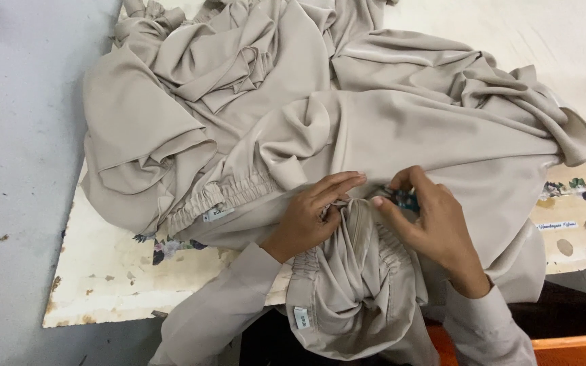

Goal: Trimming loose threads from a beige garment using a thread trimmer at a quality control station.

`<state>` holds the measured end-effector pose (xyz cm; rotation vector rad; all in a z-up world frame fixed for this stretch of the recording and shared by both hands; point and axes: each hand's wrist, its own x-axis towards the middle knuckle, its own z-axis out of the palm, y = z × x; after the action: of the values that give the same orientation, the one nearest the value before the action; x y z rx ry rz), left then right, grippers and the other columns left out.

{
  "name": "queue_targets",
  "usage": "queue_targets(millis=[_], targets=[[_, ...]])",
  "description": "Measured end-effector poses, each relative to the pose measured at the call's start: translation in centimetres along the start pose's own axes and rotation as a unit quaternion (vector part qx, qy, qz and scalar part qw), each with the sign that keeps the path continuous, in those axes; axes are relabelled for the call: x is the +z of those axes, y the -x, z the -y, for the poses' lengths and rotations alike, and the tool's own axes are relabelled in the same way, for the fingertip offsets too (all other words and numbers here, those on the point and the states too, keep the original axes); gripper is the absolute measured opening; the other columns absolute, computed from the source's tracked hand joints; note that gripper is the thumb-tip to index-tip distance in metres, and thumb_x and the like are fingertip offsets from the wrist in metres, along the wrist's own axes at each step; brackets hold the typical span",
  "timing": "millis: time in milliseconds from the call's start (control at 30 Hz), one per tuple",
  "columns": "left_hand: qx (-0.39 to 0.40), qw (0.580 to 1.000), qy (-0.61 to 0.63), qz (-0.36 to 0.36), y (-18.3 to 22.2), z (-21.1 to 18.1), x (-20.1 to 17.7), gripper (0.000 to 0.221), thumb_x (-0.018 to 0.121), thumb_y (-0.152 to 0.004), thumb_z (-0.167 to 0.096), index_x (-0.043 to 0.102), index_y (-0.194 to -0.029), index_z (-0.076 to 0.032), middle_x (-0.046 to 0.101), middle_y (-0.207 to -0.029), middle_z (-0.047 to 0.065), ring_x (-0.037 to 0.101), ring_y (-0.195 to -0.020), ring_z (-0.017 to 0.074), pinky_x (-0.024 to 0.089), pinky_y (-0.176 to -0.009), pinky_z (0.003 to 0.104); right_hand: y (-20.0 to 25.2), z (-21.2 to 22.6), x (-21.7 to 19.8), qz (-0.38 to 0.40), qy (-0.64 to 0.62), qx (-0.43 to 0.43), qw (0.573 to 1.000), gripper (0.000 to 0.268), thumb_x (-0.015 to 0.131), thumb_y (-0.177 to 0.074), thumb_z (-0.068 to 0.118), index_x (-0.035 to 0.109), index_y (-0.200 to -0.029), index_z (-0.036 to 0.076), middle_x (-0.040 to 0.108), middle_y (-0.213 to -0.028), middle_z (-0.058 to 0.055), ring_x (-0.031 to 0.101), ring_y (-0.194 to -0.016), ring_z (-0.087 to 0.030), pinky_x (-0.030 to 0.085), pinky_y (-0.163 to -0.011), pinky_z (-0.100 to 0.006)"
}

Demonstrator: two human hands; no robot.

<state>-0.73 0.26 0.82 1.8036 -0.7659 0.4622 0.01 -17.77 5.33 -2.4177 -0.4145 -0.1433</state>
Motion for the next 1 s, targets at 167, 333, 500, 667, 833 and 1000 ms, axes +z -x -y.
queue_targets(millis=[167,333,500,667,833,1000], targets=[[0.021,0.999,-0.041,0.008,-0.1,-0.4,0.0,0.054,0.038,-0.069,0.012,0.049,-0.119,-0.007,0.053,-0.114,0.012,0.061,-0.082,0.0257,0.05,-0.07,0.036,-0.5,1.6,-0.7,0.095,0.033,0.068,0.993,0.03,0.057,-0.072,0.041,0.055,-0.076,0.011,0.063,-0.059,-0.01,0.06,-0.067,-0.038,0.042,-0.063,-0.042],[0.017,0.997,-0.067,0.016,-0.1,-0.4,0.0,0.055,0.04,-0.069,0.011,0.049,-0.119,-0.009,0.053,-0.115,0.011,0.06,-0.084,0.0282,0.049,-0.069,0.037,-0.9,1.8,-0.3,0.102,0.046,0.035,0.993,0.024,0.057,-0.074,0.037,0.055,-0.072,0.013,0.062,-0.057,-0.006,0.061,-0.065,-0.033,0.044,-0.061,-0.04],[-0.014,1.0,0.006,0.004,-0.2,-0.1,-0.2,0.053,0.042,-0.071,0.01,0.045,-0.121,-0.005,0.046,-0.122,0.014,0.059,-0.093,0.0296,0.049,-0.078,0.038,-0.3,1.4,0.0,0.059,0.026,0.057,0.996,0.027,0.061,-0.069,0.045,0.056,-0.078,0.019,0.06,-0.055,-0.004,0.06,-0.064,-0.03,0.045,-0.061,-0.04],[-0.117,0.99,0.073,-0.027,0.7,1.0,0.4,0.061,0.057,-0.067,-0.004,0.033,-0.123,0.001,0.038,-0.119,0.023,0.053,-0.093,0.0361,0.047,-0.076,0.048,0.0,-0.7,1.4,0.064,-0.022,0.127,0.99,0.033,0.071,-0.056,0.028,0.062,-0.088,0.02,0.065,-0.072,-0.006,0.06,-0.079,-0.032,0.045,-0.073,-0.044],[-0.341,0.918,0.168,0.113,0.3,-0.9,-1.0,0.047,0.069,-0.068,-0.035,0.05,-0.092,0.001,0.05,-0.075,0.009,0.052,-0.068,0.0192,0.045,-0.056,0.034,0.1,-3.2,1.2,-0.105,-0.159,0.076,0.979,0.018,0.068,-0.066,0.005,0.063,-0.081,0.014,0.061,-0.064,-0.005,0.062,-0.068,-0.023,0.046,-0.068,-0.033],[-0.332,0.852,0.384,0.128,-0.6,-1.9,-0.5,0.016,0.069,-0.072,-0.011,0.057,-0.081,-0.006,0.057,-0.076,-0.002,0.051,-0.071,0.0054,0.044,-0.064,0.019,-0.1,-4.2,0.1,-0.238,-0.218,0.015,0.946,0.013,0.062,-0.076,-0.005,0.06,-0.083,0.005,0.052,-0.066,-0.007,0.052,-0.064,-0.013,0.046,-0.062,-0.026]])
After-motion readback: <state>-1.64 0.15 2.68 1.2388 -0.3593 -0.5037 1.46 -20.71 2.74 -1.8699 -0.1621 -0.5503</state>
